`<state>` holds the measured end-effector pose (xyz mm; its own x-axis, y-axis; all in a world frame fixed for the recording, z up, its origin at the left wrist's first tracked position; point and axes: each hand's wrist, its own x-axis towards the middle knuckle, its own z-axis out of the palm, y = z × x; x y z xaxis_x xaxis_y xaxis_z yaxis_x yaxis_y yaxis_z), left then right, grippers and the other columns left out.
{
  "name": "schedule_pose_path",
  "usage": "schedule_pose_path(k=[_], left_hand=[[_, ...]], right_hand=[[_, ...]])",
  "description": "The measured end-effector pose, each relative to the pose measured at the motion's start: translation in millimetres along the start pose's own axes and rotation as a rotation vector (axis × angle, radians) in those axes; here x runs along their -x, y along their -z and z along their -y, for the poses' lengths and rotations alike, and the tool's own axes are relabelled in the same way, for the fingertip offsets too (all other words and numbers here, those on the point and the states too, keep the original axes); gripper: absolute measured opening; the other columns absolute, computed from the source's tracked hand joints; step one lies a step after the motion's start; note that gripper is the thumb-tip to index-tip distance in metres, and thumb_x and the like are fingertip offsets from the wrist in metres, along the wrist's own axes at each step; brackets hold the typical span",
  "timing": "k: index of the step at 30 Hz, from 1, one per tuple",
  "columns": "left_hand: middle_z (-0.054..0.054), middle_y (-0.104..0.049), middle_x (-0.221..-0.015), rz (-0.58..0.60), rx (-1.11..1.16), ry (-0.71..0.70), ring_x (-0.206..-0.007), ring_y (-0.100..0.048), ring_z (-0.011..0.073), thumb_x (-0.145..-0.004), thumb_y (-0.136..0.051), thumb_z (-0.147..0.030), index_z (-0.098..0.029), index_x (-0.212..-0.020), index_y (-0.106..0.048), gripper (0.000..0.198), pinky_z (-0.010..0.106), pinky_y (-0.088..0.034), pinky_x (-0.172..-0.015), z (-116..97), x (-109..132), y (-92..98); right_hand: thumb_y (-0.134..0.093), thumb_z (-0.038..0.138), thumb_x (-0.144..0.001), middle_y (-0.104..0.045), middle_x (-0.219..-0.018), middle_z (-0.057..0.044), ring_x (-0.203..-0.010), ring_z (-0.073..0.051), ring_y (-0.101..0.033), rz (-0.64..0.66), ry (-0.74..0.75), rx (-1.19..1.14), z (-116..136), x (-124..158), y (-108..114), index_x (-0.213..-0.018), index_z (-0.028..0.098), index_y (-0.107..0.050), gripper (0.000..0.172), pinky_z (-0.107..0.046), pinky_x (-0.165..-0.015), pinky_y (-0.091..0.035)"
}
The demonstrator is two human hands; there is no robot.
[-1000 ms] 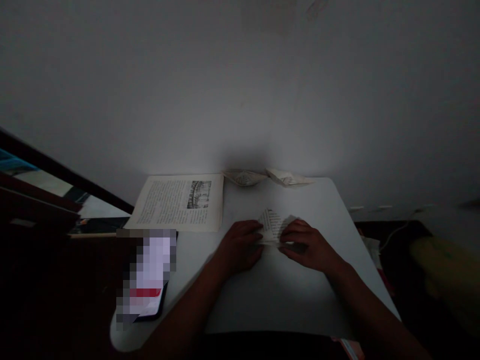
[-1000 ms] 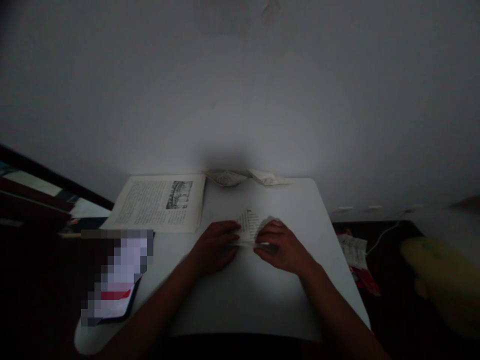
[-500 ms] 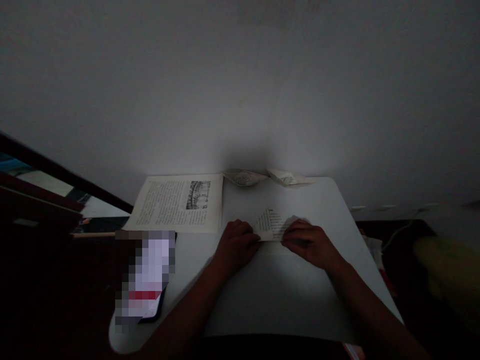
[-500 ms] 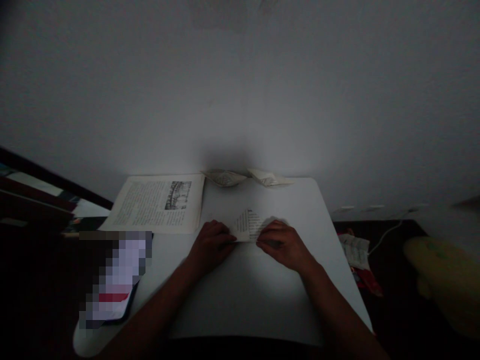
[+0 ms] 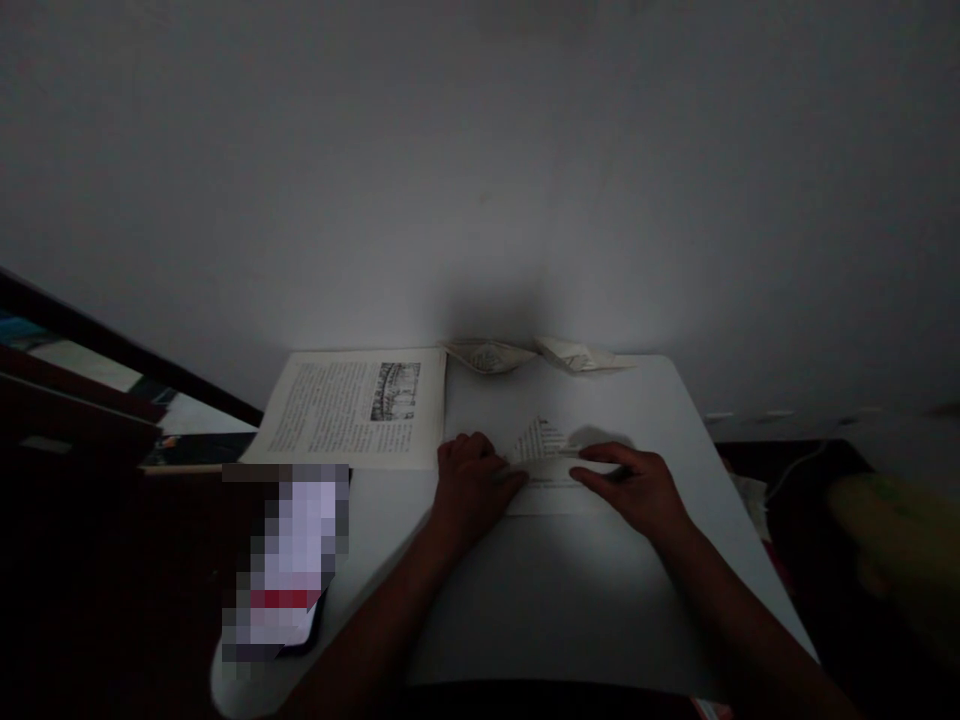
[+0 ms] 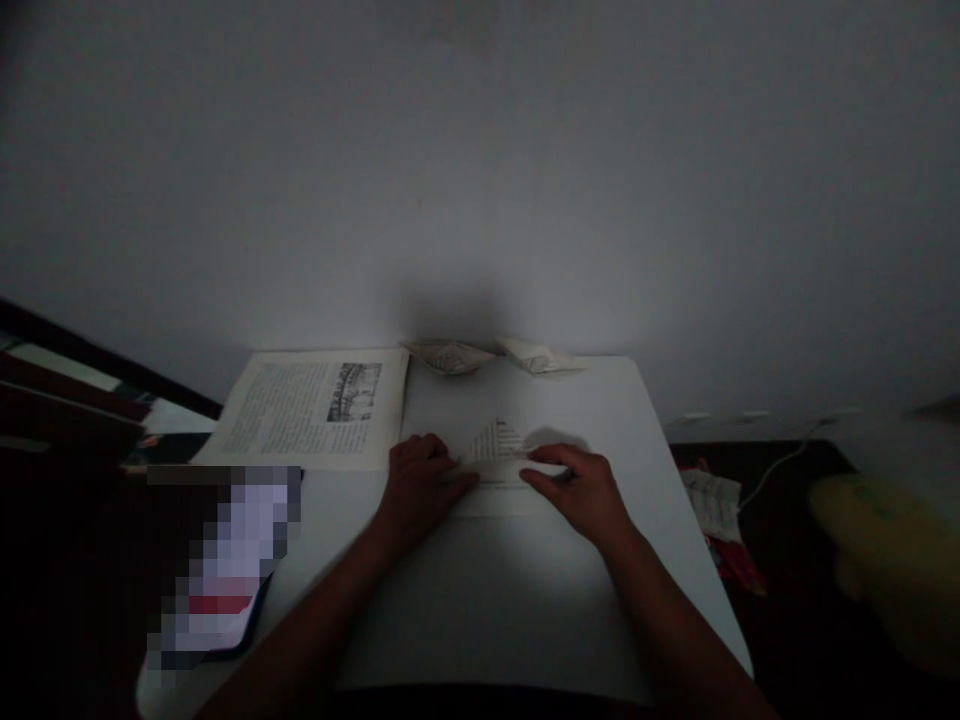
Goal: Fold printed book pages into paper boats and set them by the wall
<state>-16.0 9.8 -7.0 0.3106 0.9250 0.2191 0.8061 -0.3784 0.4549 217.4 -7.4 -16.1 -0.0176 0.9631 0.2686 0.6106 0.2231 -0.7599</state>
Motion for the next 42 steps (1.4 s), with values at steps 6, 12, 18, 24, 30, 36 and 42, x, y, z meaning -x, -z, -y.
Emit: schedule_pose_path(k=[6, 12, 18, 24, 30, 36, 42], left_hand=[[0.004, -0.058, -0.084, -0.034, -0.040, 0.068, -0.086, -0.050, 0.0240, -0.069, -0.068, -0.052, -0.020, -0.073, -0.070, 0.033, 0.046, -0.036, -0.084, 4.3, 0.0, -1.0], [0.005, -0.056, -0.087, -0.046, -0.093, 0.088, -0.088, -0.048, 0.0254, -0.070, -0.067, -0.050, -0.020, -0.073, -0.069, 0.031, 0.046, -0.036, -0.082, 3.0, 2.4, 1.5], [0.006, -0.056, -0.089, -0.043, -0.097, 0.097, -0.089, -0.048, 0.0258, -0.070, -0.067, -0.050, -0.019, -0.074, -0.069, 0.031, 0.047, -0.036, -0.083, 1.9, 2.8, 1.7], [0.006, -0.057, -0.088, -0.035, -0.079, 0.093, -0.089, -0.048, 0.0264, -0.072, -0.065, -0.051, -0.019, -0.075, -0.068, 0.032, 0.048, -0.035, -0.084, 2.3, 1.8, 2.4], [0.006, -0.059, -0.086, -0.063, -0.167, 0.089, -0.087, -0.049, 0.0264, -0.072, -0.063, -0.053, -0.019, -0.074, -0.067, 0.034, 0.047, -0.037, -0.082, -1.7, 3.8, 3.7], [0.009, -0.061, -0.087, 0.007, -0.249, 0.068, -0.087, -0.052, 0.0284, -0.074, -0.059, -0.055, -0.018, -0.073, -0.068, 0.038, 0.046, -0.039, -0.079, -6.1, 0.1, 9.9], [0.011, -0.062, -0.079, 0.159, -0.305, 0.040, -0.083, -0.056, 0.0302, -0.070, -0.063, -0.055, -0.015, -0.071, -0.068, 0.040, 0.045, -0.042, -0.073, -8.7, -17.3, 17.5]], right_hand=[[-0.072, 0.041, -0.069, -0.072, -0.081, -0.004, -0.073, -0.021, -0.069, -0.021, -0.011, 0.036, -1.1, 0.4, -2.1, -0.087, 0.022, -0.068, 0.026, -0.034, -0.067, -0.058], [-0.071, 0.043, -0.069, -0.069, -0.076, -0.002, -0.057, -0.016, -0.063, -0.013, -0.015, 0.098, 0.7, -5.7, -4.4, -0.102, 0.023, -0.065, 0.039, -0.030, -0.054, -0.054], [-0.071, 0.043, -0.069, -0.069, -0.077, -0.001, -0.060, -0.017, -0.064, 0.003, -0.039, 0.118, -0.3, -12.1, -6.0, -0.105, 0.025, -0.063, 0.041, -0.030, -0.056, -0.052], [-0.070, 0.044, -0.069, -0.070, -0.078, -0.002, -0.056, -0.016, -0.062, 0.003, -0.015, 0.146, 1.5, -14.9, -5.2, -0.104, 0.024, -0.064, 0.041, -0.030, -0.056, -0.051], [-0.071, 0.044, -0.067, -0.070, -0.080, -0.003, -0.059, -0.017, -0.064, 0.007, -0.041, 0.157, 3.0, -15.1, -4.3, -0.107, 0.024, -0.064, 0.045, -0.032, -0.060, -0.053], [-0.072, 0.043, -0.067, -0.069, -0.084, -0.003, -0.065, -0.018, -0.065, 0.051, -0.048, 0.177, 7.8, -14.8, -3.1, -0.109, 0.024, -0.062, 0.047, -0.033, -0.064, -0.052], [-0.074, 0.045, -0.064, -0.071, -0.089, -0.004, -0.078, -0.022, -0.067, 0.248, 0.046, 0.317, 24.9, -28.6, 1.3, -0.098, 0.024, -0.065, 0.042, -0.034, -0.068, -0.052]])
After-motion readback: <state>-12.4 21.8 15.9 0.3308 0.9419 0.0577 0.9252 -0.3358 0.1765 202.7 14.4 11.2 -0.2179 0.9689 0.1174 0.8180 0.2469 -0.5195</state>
